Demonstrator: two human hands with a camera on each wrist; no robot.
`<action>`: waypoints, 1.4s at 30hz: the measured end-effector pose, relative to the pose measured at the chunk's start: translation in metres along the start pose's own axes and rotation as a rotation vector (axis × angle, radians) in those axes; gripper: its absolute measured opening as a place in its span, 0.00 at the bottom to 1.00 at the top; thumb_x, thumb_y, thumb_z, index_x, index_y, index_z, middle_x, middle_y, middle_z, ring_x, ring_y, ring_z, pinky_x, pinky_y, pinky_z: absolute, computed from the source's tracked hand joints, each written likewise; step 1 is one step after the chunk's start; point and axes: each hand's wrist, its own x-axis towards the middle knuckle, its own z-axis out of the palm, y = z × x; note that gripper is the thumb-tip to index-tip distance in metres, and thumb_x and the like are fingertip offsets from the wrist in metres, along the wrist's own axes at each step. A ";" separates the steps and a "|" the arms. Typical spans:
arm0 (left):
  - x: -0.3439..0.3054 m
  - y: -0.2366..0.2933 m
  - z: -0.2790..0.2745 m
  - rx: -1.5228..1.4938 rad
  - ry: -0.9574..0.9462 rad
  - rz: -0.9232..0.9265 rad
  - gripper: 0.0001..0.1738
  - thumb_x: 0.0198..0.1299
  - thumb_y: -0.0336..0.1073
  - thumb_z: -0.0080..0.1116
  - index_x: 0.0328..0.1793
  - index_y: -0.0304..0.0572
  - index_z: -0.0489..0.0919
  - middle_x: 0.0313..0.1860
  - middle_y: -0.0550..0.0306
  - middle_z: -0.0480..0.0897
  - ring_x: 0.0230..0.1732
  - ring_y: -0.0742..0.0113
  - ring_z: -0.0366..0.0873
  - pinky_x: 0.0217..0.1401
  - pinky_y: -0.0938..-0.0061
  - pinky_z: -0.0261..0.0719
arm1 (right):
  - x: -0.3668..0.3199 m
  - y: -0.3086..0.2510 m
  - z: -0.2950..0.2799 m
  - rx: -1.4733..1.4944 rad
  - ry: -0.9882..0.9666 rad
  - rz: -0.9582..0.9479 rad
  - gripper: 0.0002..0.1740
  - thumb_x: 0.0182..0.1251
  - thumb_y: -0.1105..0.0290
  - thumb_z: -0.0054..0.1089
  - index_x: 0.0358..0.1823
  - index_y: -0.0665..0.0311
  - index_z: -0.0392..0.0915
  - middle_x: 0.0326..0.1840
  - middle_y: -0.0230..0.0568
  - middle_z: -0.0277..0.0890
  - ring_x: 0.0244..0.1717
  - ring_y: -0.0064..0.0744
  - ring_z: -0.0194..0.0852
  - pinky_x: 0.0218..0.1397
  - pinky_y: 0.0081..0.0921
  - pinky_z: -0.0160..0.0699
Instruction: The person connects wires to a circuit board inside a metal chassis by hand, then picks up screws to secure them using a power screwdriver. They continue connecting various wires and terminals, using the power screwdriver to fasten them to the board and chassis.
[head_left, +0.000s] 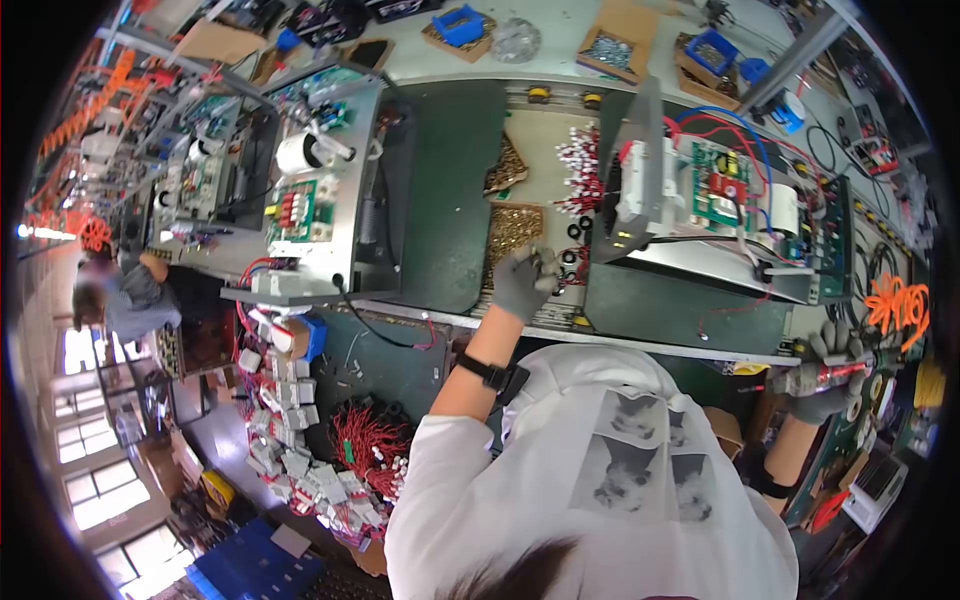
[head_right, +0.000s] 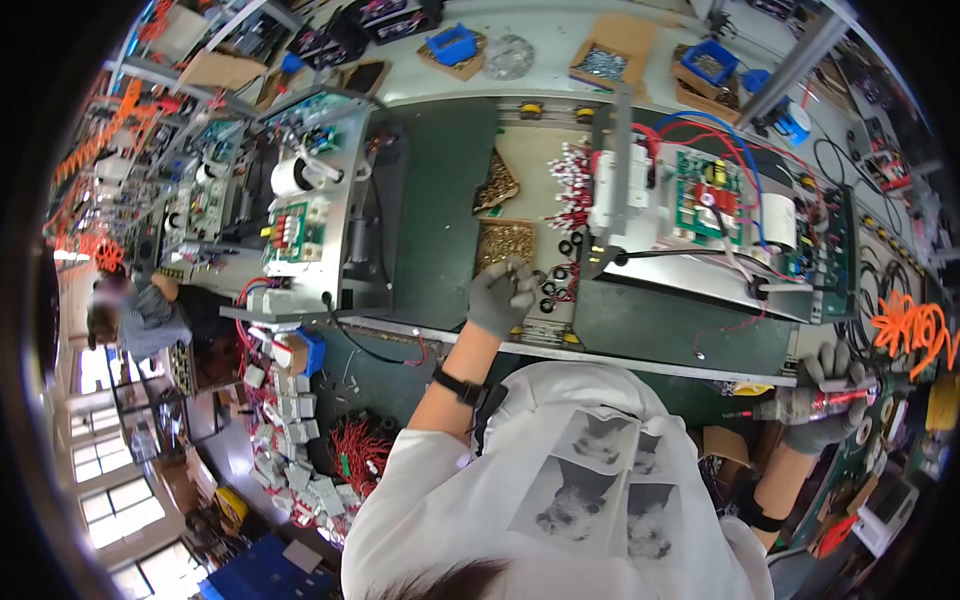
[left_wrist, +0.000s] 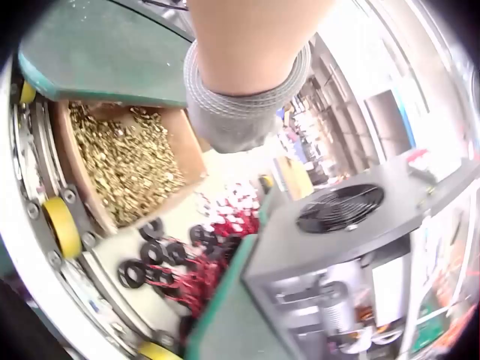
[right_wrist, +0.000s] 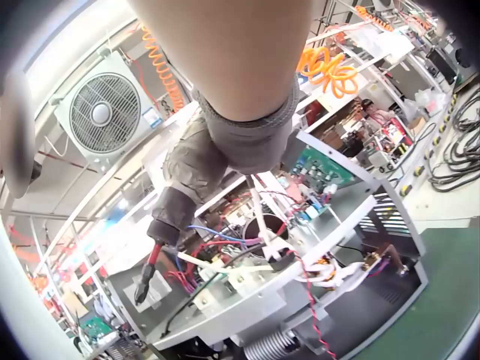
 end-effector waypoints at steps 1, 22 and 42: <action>-0.008 -0.006 0.011 0.043 -0.179 -0.111 0.11 0.63 0.41 0.52 0.41 0.42 0.73 0.33 0.60 0.72 0.32 0.73 0.67 0.19 0.84 0.59 | 0.001 0.010 0.019 -0.181 0.257 -0.120 0.22 0.58 0.56 0.62 0.48 0.60 0.69 0.43 0.39 0.65 0.46 0.35 0.60 0.50 0.35 0.66; -0.052 -0.136 0.151 0.736 -0.404 -0.459 0.22 0.68 0.44 0.51 0.58 0.31 0.71 0.35 0.58 0.74 0.26 0.81 0.63 0.23 0.88 0.61 | 0.023 0.042 0.054 -0.089 0.151 -0.446 0.16 0.65 0.54 0.52 0.47 0.55 0.67 0.31 0.35 0.66 0.36 0.34 0.66 0.47 0.39 0.68; -0.035 -0.158 0.161 0.931 -0.302 -0.281 0.26 0.67 0.50 0.49 0.56 0.33 0.74 0.41 0.51 0.76 0.33 0.71 0.66 0.33 0.76 0.66 | 0.010 0.027 0.061 -0.172 0.175 -0.548 0.16 0.62 0.58 0.56 0.46 0.56 0.67 0.31 0.36 0.67 0.38 0.36 0.69 0.49 0.41 0.69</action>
